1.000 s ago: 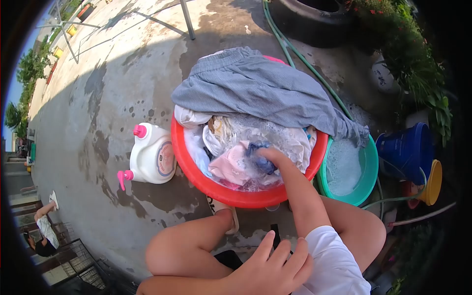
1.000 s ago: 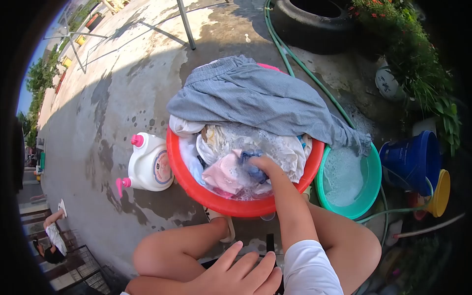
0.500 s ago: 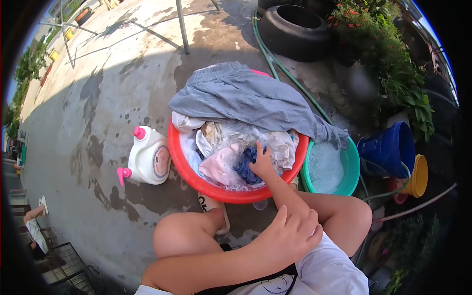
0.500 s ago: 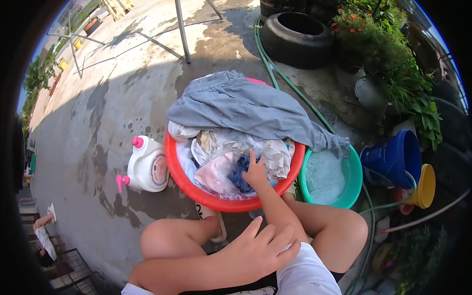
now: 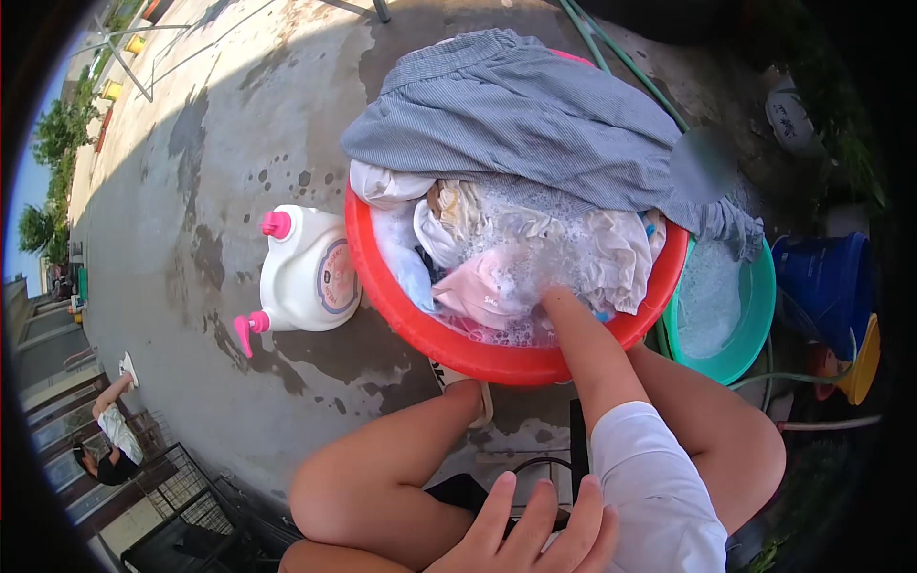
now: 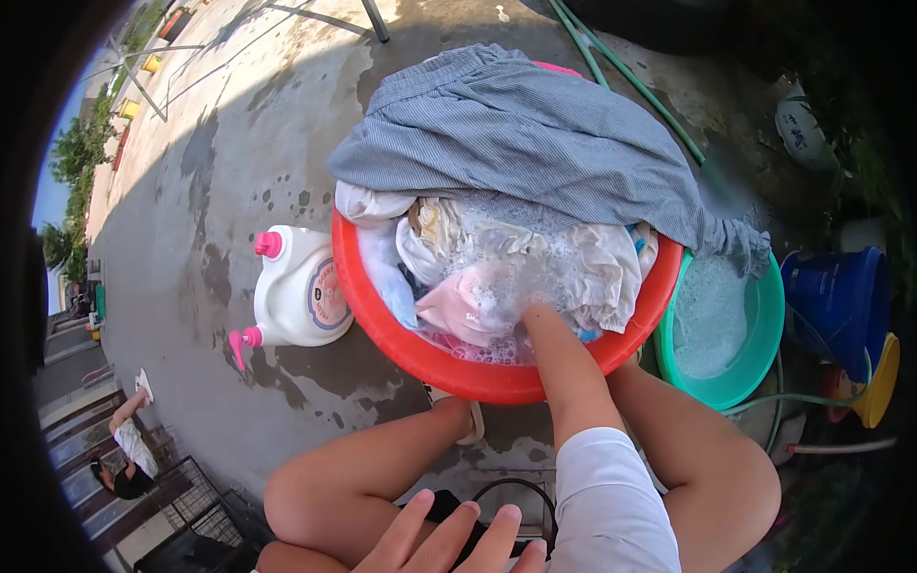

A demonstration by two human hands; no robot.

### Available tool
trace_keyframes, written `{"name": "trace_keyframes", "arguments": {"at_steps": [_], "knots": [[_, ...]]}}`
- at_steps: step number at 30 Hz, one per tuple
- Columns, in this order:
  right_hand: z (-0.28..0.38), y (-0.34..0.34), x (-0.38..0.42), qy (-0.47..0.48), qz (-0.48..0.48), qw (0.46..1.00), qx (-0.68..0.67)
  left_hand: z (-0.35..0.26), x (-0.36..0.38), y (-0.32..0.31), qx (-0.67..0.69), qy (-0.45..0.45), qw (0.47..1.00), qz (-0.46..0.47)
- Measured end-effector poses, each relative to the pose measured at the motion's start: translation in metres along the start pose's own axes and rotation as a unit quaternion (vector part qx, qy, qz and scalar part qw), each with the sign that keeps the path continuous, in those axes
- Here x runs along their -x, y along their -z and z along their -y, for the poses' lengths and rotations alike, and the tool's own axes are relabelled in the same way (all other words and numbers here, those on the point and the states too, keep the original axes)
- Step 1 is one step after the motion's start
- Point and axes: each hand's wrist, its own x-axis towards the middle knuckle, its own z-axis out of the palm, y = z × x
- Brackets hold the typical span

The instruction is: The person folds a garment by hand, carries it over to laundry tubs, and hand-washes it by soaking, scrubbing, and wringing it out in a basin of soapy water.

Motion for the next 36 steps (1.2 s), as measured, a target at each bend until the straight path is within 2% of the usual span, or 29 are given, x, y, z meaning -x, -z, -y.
{"name": "trace_keyframes", "arguments": {"at_steps": [2,4,5,6,9,12,13,14,15,16,17,18,19,20,21,22,23,25,26,27,29,30,33,35,36], "knots": [[0.007,0.032,0.027,0.028,-0.031,0.997,-0.061,0.003,-0.007,0.007,-0.033,-0.036,0.999,0.009],[0.011,0.053,0.068,0.059,-0.105,0.974,-0.19,-0.003,-0.005,0.011,-0.008,-0.074,0.997,0.036],[0.009,0.056,0.089,0.075,-0.151,0.945,-0.281,-0.006,-0.005,0.013,0.005,-0.093,0.994,0.051],[0.002,0.051,0.101,0.083,-0.215,0.876,-0.424,-0.01,-0.004,0.005,0.032,-0.107,0.992,0.06],[0.004,0.077,0.193,0.162,-0.174,0.806,-0.542,-0.024,-0.002,-0.003,0.101,-0.131,0.984,0.062],[0.039,0.104,0.319,0.268,-0.18,0.66,-0.678,-0.019,-0.015,0.003,0.121,-0.052,0.989,-0.074],[0.035,0.109,0.339,0.246,-0.222,0.66,-0.674,-0.011,-0.024,0.002,0.138,0.001,0.983,-0.122],[0.04,0.111,0.367,0.292,-0.143,0.598,-0.733,0.004,-0.033,-0.003,0.188,0.046,0.966,-0.172],[0.047,0.111,0.392,0.335,-0.06,0.527,-0.779,0.02,-0.043,-0.01,0.179,0.085,0.95,-0.242],[0.052,0.106,0.402,0.424,-0.056,0.482,-0.765,0.033,-0.053,-0.014,0.23,0.127,0.925,-0.274],[0.061,0.1,0.416,0.439,-0.062,0.453,-0.774,0.049,-0.065,-0.028,0.274,0.139,0.907,-0.287],[0.066,0.094,0.42,0.437,-0.057,0.431,-0.788,0.045,-0.072,-0.022,0.513,0.113,0.819,-0.231],[0.069,0.086,0.42,0.432,-0.049,0.407,-0.803,0.041,-0.078,-0.02,0.716,0.084,0.676,-0.153],[0.07,0.082,0.408,0.462,-0.061,0.436,-0.77,0.041,-0.082,-0.03,0.635,0.063,0.745,-0.192],[0.067,0.079,0.404,0.421,-0.102,0.482,-0.761,0.043,-0.086,-0.043,0.546,0.044,0.805,-0.227],[0.065,0.077,0.401,0.384,-0.163,0.551,-0.723,0.044,-0.087,-0.047,0.481,0.023,0.84,-0.25],[0.062,0.078,0.397,0.341,-0.219,0.615,-0.676,0.045,-0.088,-0.052,0.469,0.023,0.848,-0.246],[0.059,0.084,0.385,0.32,-0.193,0.643,-0.669,0.047,-0.088,-0.058,0.445,0.024,0.864,-0.233],[0.059,0.084,0.381,0.308,-0.177,0.655,-0.667,0.047,-0.087,-0.054,0.508,0.055,0.833,-0.214],[0.06,0.083,0.382,0.35,-0.175,0.664,-0.637,0.045,-0.087,-0.049,0.509,0.055,0.825,-0.241],[0.079,0.078,0.383,0.356,-0.245,0.603,-0.671,0.049,-0.089,-0.048,0.546,0.067,0.794,-0.259],[0.085,0.073,0.365,0.435,-0.272,0.515,-0.686,0.049,-0.09,-0.045,0.551,0.077,0.789,-0.261],[0.092,0.077,0.352,0.489,-0.301,0.433,-0.695,0.045,-0.092,-0.039,0.558,0.102,0.772,-0.287],[0.096,0.082,0.356,0.499,-0.298,0.404,-0.707,0.047,-0.099,-0.038,0.546,0.1,0.76,-0.338],[0.098,0.084,0.358,0.504,-0.296,0.389,-0.712,0.045,-0.098,-0.037,0.573,0.124,0.736,-0.338]]}}
